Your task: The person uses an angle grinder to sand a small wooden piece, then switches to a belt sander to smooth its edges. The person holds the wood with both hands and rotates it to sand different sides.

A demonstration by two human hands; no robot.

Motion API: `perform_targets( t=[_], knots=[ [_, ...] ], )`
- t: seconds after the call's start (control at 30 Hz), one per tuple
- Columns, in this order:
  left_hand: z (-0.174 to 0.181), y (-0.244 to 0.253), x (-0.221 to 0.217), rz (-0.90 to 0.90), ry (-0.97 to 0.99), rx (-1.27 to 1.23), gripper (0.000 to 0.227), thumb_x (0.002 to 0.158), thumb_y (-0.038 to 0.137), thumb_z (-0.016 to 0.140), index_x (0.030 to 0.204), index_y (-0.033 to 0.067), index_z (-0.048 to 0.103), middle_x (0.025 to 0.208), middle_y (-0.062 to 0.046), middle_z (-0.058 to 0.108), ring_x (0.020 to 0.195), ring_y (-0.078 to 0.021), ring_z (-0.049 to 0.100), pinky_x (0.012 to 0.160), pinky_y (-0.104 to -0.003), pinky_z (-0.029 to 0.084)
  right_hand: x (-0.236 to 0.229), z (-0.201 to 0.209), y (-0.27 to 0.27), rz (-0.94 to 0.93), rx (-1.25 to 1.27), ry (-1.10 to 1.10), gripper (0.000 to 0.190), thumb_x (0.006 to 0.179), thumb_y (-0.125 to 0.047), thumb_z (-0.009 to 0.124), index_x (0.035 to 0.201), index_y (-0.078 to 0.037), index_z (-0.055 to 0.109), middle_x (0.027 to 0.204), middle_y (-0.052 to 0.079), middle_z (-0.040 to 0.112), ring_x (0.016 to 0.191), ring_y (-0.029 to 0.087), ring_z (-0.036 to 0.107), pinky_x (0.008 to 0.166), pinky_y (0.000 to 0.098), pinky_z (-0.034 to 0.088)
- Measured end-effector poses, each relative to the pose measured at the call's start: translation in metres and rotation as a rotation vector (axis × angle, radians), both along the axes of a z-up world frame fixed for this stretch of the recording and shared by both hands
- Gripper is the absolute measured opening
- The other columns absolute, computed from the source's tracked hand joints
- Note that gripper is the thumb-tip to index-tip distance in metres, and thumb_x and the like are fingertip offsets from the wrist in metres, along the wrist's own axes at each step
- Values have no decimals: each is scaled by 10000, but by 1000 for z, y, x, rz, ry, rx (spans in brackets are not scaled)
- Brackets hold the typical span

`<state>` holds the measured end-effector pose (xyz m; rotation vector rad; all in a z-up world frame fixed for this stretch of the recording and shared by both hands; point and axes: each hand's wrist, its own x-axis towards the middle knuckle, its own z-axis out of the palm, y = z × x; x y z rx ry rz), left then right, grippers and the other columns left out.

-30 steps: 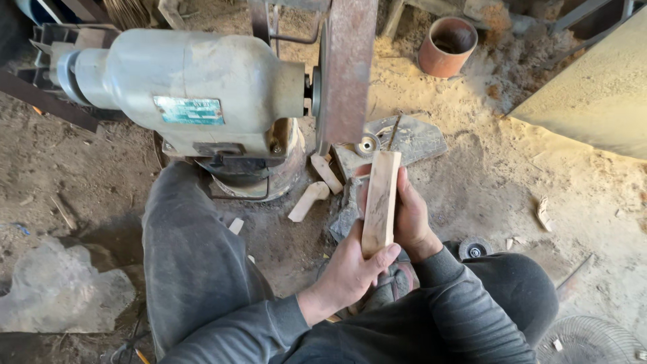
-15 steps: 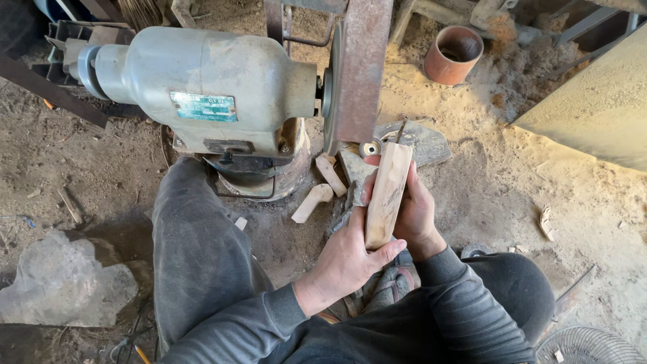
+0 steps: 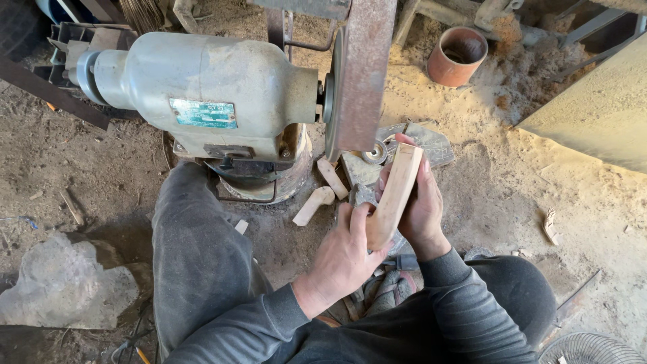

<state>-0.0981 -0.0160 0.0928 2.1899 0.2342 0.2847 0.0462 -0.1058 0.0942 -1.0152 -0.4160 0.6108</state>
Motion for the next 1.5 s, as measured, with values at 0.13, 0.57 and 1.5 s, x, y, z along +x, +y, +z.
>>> perform_targets(
  t=[0.13,0.57,1.5],
  knots=[
    [1,0,0,0,-121,-50,693,879,319,822,1278,-60,402,1130,-217,509,882,-356,678,731,-428,590,4,-3,1,45,92,126,601,1129,-474,306,1593,-96,363,857,90,556,697,189,517,648,335,458],
    [4,6,4,-25,-57,-598,733,929,596,676,1213,-66,541,1081,-180,648,968,-243,687,849,-346,565,15,-18,11,-205,-271,28,426,1081,-273,407,1425,-48,515,1187,41,613,1045,108,571,914,258,480],
    [-42,-4,17,-23,-18,-1193,622,935,405,727,1334,24,439,866,18,532,589,-26,491,475,-190,441,7,-12,48,-89,-459,-373,375,989,-104,527,1351,-9,544,1140,106,705,1002,121,665,896,277,558]
  ],
)
